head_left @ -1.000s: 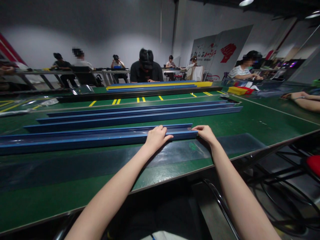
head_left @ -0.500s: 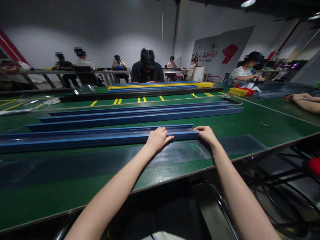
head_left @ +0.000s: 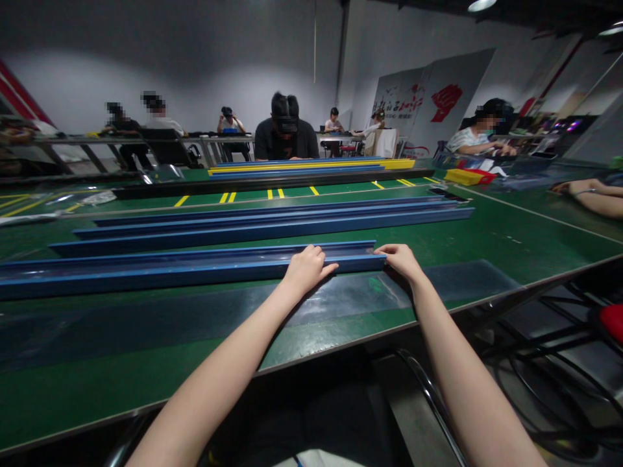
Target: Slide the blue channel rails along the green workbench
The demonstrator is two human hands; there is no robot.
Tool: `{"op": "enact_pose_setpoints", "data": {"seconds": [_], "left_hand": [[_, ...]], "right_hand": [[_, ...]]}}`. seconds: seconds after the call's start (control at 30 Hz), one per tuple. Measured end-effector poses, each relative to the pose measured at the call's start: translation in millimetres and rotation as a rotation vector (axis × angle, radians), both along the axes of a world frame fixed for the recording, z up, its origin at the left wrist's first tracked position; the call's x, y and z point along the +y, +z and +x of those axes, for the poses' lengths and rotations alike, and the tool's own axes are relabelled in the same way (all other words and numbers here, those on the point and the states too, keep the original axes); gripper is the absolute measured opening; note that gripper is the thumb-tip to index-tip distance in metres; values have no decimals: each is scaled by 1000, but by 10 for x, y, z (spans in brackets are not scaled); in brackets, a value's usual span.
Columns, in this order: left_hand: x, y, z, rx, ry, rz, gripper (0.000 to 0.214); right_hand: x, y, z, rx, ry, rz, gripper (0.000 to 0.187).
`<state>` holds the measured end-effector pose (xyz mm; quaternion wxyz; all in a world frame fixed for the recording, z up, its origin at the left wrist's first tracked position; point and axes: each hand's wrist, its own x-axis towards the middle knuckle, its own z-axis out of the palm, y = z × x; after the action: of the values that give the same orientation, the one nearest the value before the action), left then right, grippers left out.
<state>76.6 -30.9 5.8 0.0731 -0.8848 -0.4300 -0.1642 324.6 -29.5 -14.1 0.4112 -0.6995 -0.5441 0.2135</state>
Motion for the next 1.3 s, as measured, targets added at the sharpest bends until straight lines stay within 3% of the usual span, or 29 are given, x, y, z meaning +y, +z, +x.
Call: {"op": "enact_pose_setpoints", "data": {"seconds": [0.93,1.3], "left_hand": [[15,-53,-11,7,-4,25,38],[-29,9,8,49,31,-13,40]], "right_hand": [[50,-41,54,-48,15,3,21],[60,-62,62,-46,23,17,20]]}}
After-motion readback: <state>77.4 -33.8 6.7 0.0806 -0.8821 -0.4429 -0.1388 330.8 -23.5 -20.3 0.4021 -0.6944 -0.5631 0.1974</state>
